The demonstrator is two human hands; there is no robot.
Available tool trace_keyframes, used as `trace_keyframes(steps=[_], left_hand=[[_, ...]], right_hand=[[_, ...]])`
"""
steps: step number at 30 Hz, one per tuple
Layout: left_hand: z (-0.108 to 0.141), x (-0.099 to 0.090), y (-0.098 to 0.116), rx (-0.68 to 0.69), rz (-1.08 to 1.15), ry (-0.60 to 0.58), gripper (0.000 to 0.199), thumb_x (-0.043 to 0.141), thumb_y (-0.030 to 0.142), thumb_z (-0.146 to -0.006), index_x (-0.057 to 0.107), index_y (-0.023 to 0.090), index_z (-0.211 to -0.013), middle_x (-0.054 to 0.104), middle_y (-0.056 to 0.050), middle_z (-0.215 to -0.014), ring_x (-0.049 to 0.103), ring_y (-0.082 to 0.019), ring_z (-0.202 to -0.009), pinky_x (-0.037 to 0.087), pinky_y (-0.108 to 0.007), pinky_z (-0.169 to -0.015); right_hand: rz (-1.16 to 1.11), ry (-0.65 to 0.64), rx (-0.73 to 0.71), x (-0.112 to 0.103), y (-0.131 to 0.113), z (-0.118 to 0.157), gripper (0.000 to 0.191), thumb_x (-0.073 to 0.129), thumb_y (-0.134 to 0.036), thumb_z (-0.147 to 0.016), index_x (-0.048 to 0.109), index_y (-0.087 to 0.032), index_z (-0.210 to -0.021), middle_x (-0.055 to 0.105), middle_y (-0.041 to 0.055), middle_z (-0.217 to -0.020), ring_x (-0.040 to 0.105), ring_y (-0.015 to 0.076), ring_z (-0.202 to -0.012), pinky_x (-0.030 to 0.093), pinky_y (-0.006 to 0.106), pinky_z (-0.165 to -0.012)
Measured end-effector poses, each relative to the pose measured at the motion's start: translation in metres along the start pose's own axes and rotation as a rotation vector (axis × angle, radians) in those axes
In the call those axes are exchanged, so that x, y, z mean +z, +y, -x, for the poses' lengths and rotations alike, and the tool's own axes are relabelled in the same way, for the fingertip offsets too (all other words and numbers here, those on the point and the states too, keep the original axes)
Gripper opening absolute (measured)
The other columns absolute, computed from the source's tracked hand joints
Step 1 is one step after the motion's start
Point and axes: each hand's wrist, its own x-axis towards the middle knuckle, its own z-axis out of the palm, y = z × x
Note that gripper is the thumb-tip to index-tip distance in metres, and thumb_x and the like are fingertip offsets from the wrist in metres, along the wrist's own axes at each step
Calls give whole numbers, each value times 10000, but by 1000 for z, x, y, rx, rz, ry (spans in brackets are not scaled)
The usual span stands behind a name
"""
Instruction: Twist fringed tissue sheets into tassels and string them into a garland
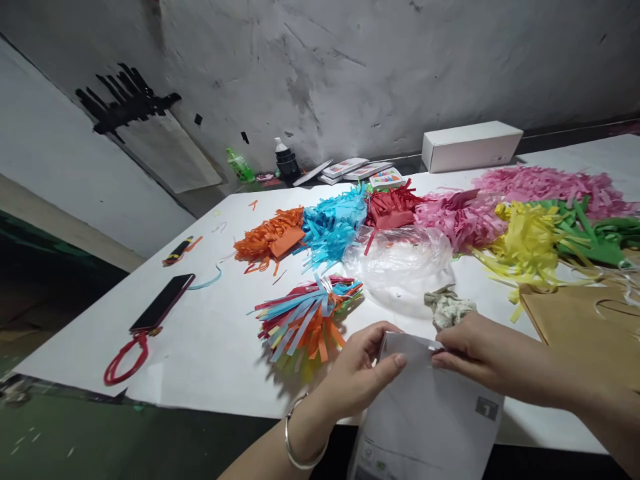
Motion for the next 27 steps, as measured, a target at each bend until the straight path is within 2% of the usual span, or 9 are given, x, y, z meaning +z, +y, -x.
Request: trace_keyframes(steps=[2, 4, 6, 9, 13, 16, 20, 23, 27], left_hand=[[0, 2, 2, 17, -119, 35, 412, 644, 534, -882, 625, 137, -773, 503, 3, -690, 438, -114, -633, 329, -226, -553], [-1, 2, 2, 14, -136, 85, 488, 624, 568, -885, 583, 138, -658, 444, 21, -617, 385, -95, -576, 289, -222, -516], [-1, 0, 0, -51, 17, 135, 501, 683, 594, -829, 574, 141, -645, 445, 30, -587, 381, -83, -535, 288, -210, -494], [-2, -5, -4, -198, 310, 180, 488, 803, 586, -705, 626, 131, -692, 557, -1, -605, 492, -101, -527, 380, -208, -504], [-5, -8, -7, -255, 462, 247, 474, 892, 522, -604, 632, 129, -664, 597, -13, -576, 548, -117, -522, 440, -217, -532], [-5, -6, -9, -226, 396, 303, 471, 881, 525, -624, 619, 135, -653, 580, 4, -570, 517, -103, -514, 422, -206, -527], [-3, -4, -11, -47, 117, 448, 479, 776, 571, -756, 629, 127, -654, 532, 17, -605, 444, -73, -551, 334, -161, -498], [-5, -5, -13, -87, 182, 394, 484, 759, 595, -762, 632, 134, -688, 537, 19, -600, 450, -76, -527, 361, -170, -490], [-16, -9, -10, -178, 331, 320, 451, 805, 566, -720, 642, 146, -745, 594, 7, -571, 532, -111, -490, 451, -211, -502]], right_hand=[[24, 46, 2, 4, -2, 2, 415, 499, -391, -966, 458, -196, -602, 414, -40, -527, 330, 91, -482, 186, 255, -468], [-39, 55, -18, 6, -3, 6, 437, 499, -403, -970, 437, -197, -589, 390, -44, -523, 323, 93, -492, 190, 253, -470], [-146, 62, -34, 5, 1, 13, 440, 484, -434, -982, 444, -200, -610, 397, -44, -553, 354, 101, -526, 228, 241, -486], [-293, 118, -28, 6, 13, 24, 431, 497, -489, -971, 485, -204, -648, 425, -37, -615, 422, 119, -581, 308, 230, -533], [-500, 268, -1, 24, 27, 31, 437, 469, -534, -974, 601, -203, -721, 556, 1, -695, 534, 165, -676, 416, 250, -618], [-557, 445, 45, 44, 29, 31, 472, 434, -556, -980, 593, -203, -711, 549, 1, -689, 528, 165, -680, 418, 246, -625], [-462, 733, 143, 64, 24, 29, 466, 490, -554, -955, 516, -207, -644, 432, -32, -608, 421, 127, -584, 320, 236, -556], [-529, 802, 161, 71, 23, 23, 461, 489, -566, -953, 559, -207, -672, 454, -32, -605, 435, 129, -583, 324, 236, -554], [-736, 817, 148, 76, 24, 11, 498, 489, -625, -934, 572, -196, -695, 506, -17, -612, 481, 140, -593, 387, 226, -535]])
